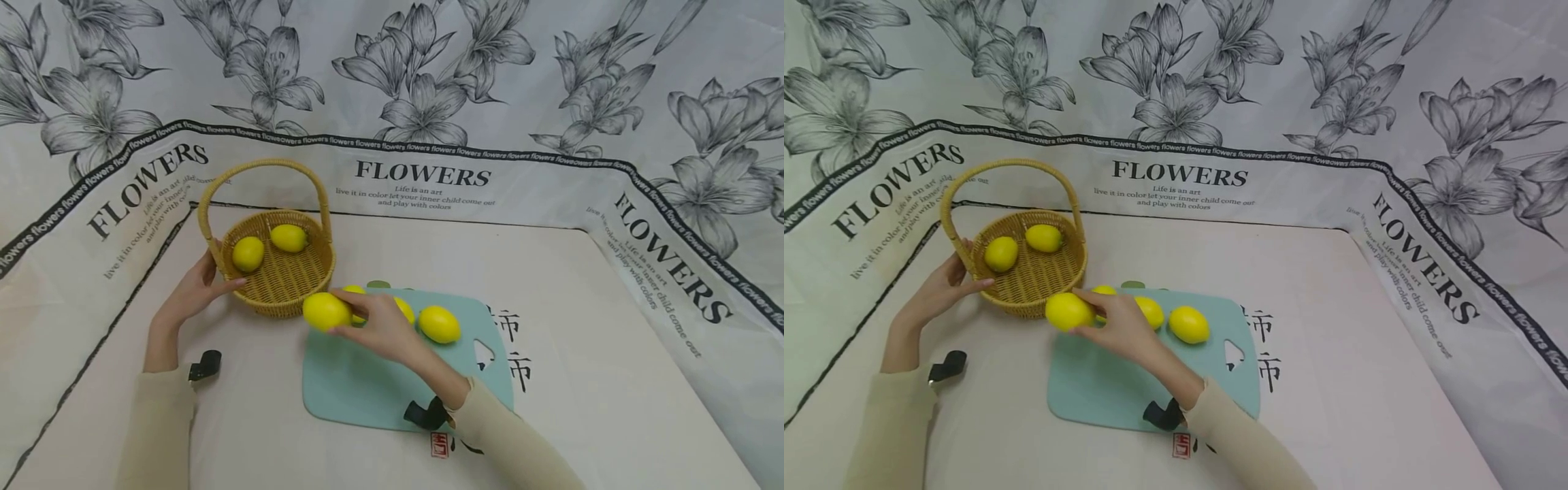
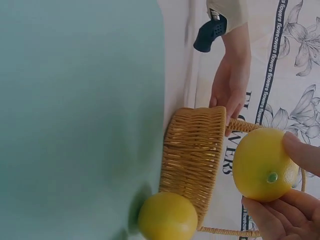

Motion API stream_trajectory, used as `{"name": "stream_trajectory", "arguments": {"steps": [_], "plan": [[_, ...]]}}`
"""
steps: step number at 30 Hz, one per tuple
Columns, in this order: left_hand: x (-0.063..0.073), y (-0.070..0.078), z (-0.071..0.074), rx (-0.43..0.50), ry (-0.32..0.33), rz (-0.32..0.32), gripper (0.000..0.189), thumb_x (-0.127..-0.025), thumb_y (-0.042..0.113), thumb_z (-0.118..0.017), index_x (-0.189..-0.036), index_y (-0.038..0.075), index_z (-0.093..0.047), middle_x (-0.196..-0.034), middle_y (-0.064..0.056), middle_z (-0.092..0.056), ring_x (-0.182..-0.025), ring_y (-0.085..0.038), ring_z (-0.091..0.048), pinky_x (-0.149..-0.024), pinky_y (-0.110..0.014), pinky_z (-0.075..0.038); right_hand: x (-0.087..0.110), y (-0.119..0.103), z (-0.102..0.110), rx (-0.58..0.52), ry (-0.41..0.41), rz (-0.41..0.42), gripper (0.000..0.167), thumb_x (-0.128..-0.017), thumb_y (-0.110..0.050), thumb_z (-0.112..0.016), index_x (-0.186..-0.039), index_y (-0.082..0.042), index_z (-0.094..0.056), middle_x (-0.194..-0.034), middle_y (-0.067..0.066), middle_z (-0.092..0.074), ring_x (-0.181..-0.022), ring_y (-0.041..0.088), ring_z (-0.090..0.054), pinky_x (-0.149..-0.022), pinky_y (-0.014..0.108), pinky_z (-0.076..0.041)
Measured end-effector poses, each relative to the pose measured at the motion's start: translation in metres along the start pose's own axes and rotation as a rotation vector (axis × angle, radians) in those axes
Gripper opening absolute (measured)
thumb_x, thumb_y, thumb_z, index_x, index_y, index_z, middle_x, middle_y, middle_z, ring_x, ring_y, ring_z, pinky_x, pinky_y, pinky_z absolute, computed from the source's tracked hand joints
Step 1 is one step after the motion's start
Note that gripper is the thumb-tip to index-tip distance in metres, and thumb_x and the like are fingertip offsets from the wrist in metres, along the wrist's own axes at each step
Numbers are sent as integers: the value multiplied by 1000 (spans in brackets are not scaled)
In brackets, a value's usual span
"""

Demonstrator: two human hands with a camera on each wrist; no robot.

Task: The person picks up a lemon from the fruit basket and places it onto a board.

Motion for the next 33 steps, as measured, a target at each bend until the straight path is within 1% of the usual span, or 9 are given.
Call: {"name": "stream_trajectory", "arguments": {"steps": [3,6,10,13,16,20,22,28,33], "plan": [[-3,-10,1,-16,2,9,97,-92,21,-67,-155,16,6,-160,-17,3,-145,-39,-2,-117,-56,-8,9,4,0,24,7,-10,59,-82,-18,-79,-134,-2,-56,-132,10,-59,-117,19,-59,-93,21,-50],[-5,-14,2,-21,7,17,98,-91,24,-68,-155,19,6,-160,-14,2,-145,-37,-3,-117,-55,-8,16,8,0,25,11,-16,59,-81,-18,-79,-134,-2,-56,-132,12,-58,-117,20,-58,-93,21,-50],[-5,-14,2,-25,10,14,98,-91,24,-69,-155,20,6,-160,-14,2,-145,-38,-4,-117,-56,-9,24,14,-3,10,0,-33,59,-81,-16,-79,-133,0,-56,-131,14,-59,-117,21,-58,-92,21,-50],[-4,-12,1,-25,3,14,98,-91,22,-68,-155,18,7,-160,-17,3,-144,-40,-3,-116,-58,-8,30,19,-5,22,-21,-51,58,-81,-16,-79,-133,-1,-57,-130,12,-60,-116,19,-59,-92,21,-51],[-3,-11,1,-22,2,20,98,-91,23,-68,-155,19,7,-160,-15,3,-145,-39,-3,-117,-56,-9,33,24,-8,44,-45,-51,58,-81,-18,-79,-132,-1,-58,-130,11,-60,-115,18,-60,-92,21,-51],[-4,-13,1,-18,4,23,99,-91,26,-69,-155,22,6,-161,-12,3,-145,-36,-4,-118,-55,-9,34,29,-11,67,-73,-42,58,-81,-19,-79,-132,1,-57,-130,11,-60,-114,19,-60,-91,20,-51],[-3,-13,1,-17,2,18,99,-91,26,-69,-155,21,6,-160,-13,3,-145,-38,-4,-117,-56,-9,35,30,-12,74,-85,-44,59,-81,-19,-79,-132,1,-57,-131,11,-59,-115,19,-59,-92,20,-50],[-4,-12,2,-17,8,29,98,-90,27,-69,-155,24,5,-161,-9,2,-146,-33,-4,-118,-53,-10,37,32,-14,87,-111,-55,59,-81,-19,-79,-132,1,-57,-131,11,-59,-116,19,-58,-94,21,-50],[-4,-14,2,-20,5,37,99,-91,28,-69,-155,23,5,-161,-9,2,-146,-34,-4,-118,-54,-10,38,36,-15,78,-120,-52,59,-81,-18,-79,-132,3,-56,-130,12,-60,-115,19,-59,-93,22,-50]]}}
Point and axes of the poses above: each hand's wrist, its own x-axis away from the middle knuckle, its own z-axis out of the back of the hand, y = z × x, the point moved 1 cm from there along -x, towards the middle knuckle
